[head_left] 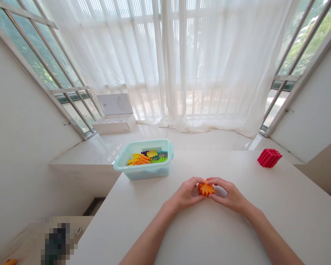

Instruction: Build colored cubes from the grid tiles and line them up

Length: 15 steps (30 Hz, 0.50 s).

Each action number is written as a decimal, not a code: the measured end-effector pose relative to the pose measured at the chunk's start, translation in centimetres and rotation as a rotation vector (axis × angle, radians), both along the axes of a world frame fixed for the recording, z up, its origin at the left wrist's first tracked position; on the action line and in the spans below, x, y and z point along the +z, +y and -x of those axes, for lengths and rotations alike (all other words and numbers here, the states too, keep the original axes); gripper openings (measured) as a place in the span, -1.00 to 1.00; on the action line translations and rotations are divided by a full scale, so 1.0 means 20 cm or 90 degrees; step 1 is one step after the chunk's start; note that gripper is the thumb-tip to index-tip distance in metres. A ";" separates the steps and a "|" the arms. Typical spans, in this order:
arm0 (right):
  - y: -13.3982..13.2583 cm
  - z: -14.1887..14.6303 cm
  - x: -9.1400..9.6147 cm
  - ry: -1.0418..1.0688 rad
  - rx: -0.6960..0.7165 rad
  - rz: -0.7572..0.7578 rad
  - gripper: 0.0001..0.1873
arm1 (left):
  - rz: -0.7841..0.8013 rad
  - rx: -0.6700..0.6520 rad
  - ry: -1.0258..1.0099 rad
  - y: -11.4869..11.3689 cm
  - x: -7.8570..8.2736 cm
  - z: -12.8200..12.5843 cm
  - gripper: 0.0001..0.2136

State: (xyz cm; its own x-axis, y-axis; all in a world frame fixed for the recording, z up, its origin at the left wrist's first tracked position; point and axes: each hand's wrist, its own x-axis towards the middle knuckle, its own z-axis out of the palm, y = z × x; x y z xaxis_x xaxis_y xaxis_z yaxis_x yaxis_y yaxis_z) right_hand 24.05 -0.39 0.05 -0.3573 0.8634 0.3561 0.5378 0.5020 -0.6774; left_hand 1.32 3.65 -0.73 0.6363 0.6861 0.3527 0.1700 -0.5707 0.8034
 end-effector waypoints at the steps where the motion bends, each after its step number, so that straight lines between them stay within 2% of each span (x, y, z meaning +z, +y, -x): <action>1: 0.00 0.00 -0.01 -0.001 -0.001 -0.005 -0.61 | 0.003 -0.001 -0.005 0.00 0.00 0.00 -0.62; 9: 0.00 0.00 -0.01 -0.006 -0.003 -0.008 -0.59 | 0.026 0.002 -0.008 0.00 0.01 0.00 -0.62; 13: 0.00 -0.03 0.02 0.009 -0.019 0.030 -0.42 | 0.026 0.024 0.036 0.00 0.02 0.03 -0.42; 15: 0.00 -0.06 0.03 0.014 -0.033 0.065 -0.39 | 0.024 0.039 0.054 0.01 0.03 0.05 -0.35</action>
State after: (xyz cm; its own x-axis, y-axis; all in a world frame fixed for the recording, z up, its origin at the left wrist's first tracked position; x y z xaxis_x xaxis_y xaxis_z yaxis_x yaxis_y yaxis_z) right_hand 25.32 -0.49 0.72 -0.3041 0.9127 0.2731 0.5451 0.4018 -0.7358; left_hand 0.26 3.82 -0.21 0.6196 0.7359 0.2730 0.2718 -0.5274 0.8050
